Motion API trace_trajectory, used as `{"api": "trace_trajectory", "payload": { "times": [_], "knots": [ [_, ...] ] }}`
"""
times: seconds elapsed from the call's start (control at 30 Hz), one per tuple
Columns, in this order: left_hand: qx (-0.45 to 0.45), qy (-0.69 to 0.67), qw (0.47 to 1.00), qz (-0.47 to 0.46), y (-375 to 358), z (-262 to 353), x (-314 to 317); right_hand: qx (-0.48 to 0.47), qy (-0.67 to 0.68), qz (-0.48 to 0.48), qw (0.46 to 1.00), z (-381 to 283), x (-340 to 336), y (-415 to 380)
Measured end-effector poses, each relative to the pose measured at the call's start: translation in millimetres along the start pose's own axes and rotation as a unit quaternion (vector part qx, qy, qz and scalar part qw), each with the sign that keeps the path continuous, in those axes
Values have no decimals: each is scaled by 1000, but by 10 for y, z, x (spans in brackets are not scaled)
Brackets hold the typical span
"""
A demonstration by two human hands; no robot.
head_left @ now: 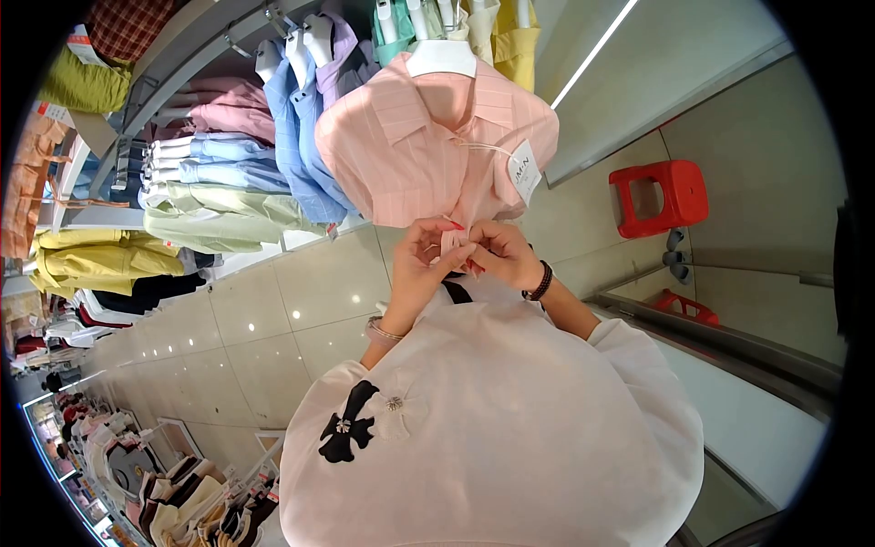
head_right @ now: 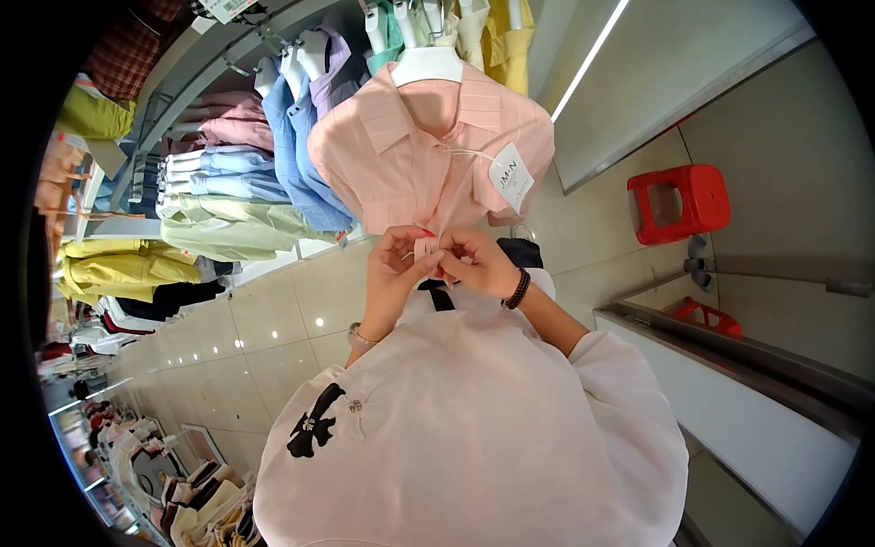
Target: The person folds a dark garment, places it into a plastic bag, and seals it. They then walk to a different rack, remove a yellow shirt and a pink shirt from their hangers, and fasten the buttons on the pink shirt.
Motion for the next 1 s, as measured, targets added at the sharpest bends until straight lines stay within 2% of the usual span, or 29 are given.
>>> {"api": "trace_trajectory", "payload": {
  "times": [0.23, 0.63, 0.8, 1.0],
  "knots": [
    [31, -35, 999, -24, 54, -99, -21, 34, 27, 6, 999, -12, 22, -47],
    [-9, -33, 999, 17, 69, -176, -83, 23, 15, 20, 999, -46, 32, -46],
    [-1, -45, 999, -2, 58, -136, -83, 32, 68, 14, 997, -27, 7, -23],
    [-9, -53, 998, -32, 33, -67, -40, 8, 58, 0, 998, -21, -1, 33]
  ]
}}
Point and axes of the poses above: each hand's wrist, its own y-axis towards the middle knuckle, its own x-axis out of the palm, z = x × y, the point moved 8 cm from there along y, towards the middle knuckle
